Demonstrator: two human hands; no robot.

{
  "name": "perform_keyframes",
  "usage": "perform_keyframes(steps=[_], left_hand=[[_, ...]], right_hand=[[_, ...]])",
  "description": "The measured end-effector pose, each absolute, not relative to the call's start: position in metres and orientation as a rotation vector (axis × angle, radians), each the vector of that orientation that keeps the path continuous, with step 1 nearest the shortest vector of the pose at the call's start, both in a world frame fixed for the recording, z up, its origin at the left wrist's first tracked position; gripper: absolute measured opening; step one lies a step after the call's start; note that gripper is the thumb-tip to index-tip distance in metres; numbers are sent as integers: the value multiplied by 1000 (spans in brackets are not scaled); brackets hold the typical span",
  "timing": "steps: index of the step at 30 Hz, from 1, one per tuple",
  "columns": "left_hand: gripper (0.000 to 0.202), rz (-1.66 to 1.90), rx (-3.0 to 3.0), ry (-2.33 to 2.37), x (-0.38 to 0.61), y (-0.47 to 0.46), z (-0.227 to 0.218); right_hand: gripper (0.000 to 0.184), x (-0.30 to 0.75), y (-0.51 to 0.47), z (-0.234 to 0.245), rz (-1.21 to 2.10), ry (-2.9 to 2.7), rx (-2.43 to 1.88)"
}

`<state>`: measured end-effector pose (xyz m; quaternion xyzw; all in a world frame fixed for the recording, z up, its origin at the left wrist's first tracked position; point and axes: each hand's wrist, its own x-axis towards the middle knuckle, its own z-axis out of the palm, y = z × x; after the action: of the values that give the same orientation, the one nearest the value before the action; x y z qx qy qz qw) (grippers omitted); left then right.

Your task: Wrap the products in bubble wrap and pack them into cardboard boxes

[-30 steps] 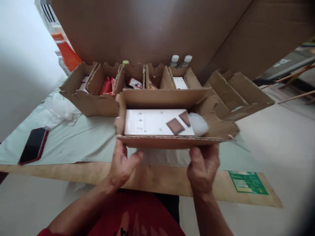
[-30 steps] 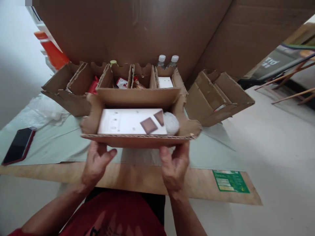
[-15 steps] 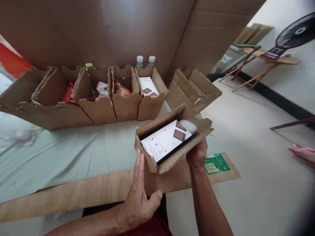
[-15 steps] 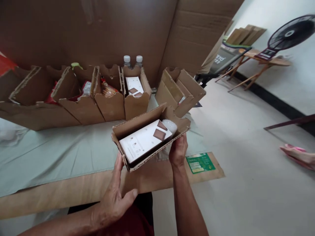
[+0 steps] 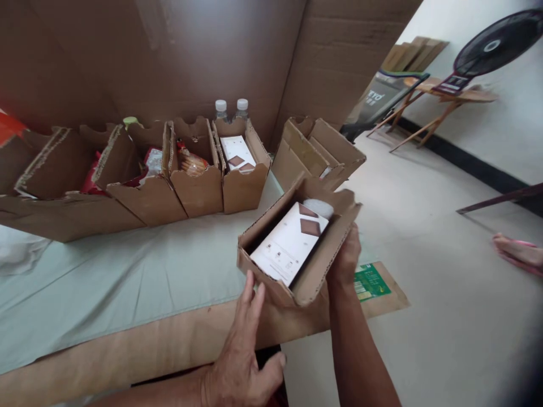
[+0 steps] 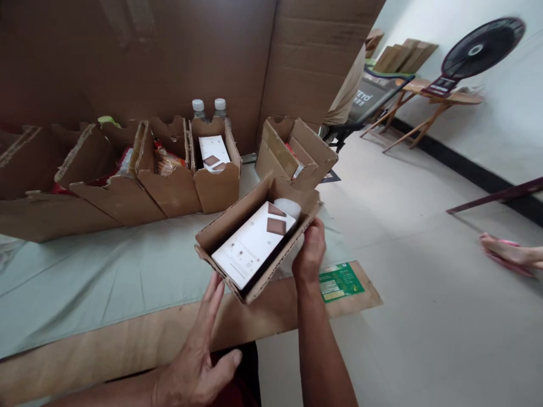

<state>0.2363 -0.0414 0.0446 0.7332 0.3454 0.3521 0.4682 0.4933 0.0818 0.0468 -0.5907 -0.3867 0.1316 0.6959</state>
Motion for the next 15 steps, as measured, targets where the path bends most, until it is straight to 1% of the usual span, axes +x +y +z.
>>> perform_keyframes(steps=[2, 4, 6, 8, 11, 13, 14, 15], left_hand=[[102, 895, 1754, 910, 237, -23, 50], [91, 941, 1684, 959, 240, 5, 56], [77, 992, 1629, 991, 247, 41, 59], [70, 1058, 1621, 1006, 258, 78, 59], [67, 1133, 1686, 996, 277, 121, 53], [69, 1161, 1724, 1032, 288, 130, 46], [70, 1172, 1735, 1057, 293, 128, 42], [71, 1178, 1744, 1072, 296, 122, 38]], right_hand=[[51, 487, 51, 45, 220, -753, -1285], [46, 476, 13, 40, 161, -669, -1290], [49, 460, -27, 34, 159, -697, -1363], [54, 446, -61, 29, 171, -779, -1425], [48, 438, -89, 22, 181, -894, -1492], [43, 448, -92, 18, 136, -873, -1548], [45, 456, -89, 17, 125, -843, -1581], [52, 467, -84, 15, 139, -815, -1617]])
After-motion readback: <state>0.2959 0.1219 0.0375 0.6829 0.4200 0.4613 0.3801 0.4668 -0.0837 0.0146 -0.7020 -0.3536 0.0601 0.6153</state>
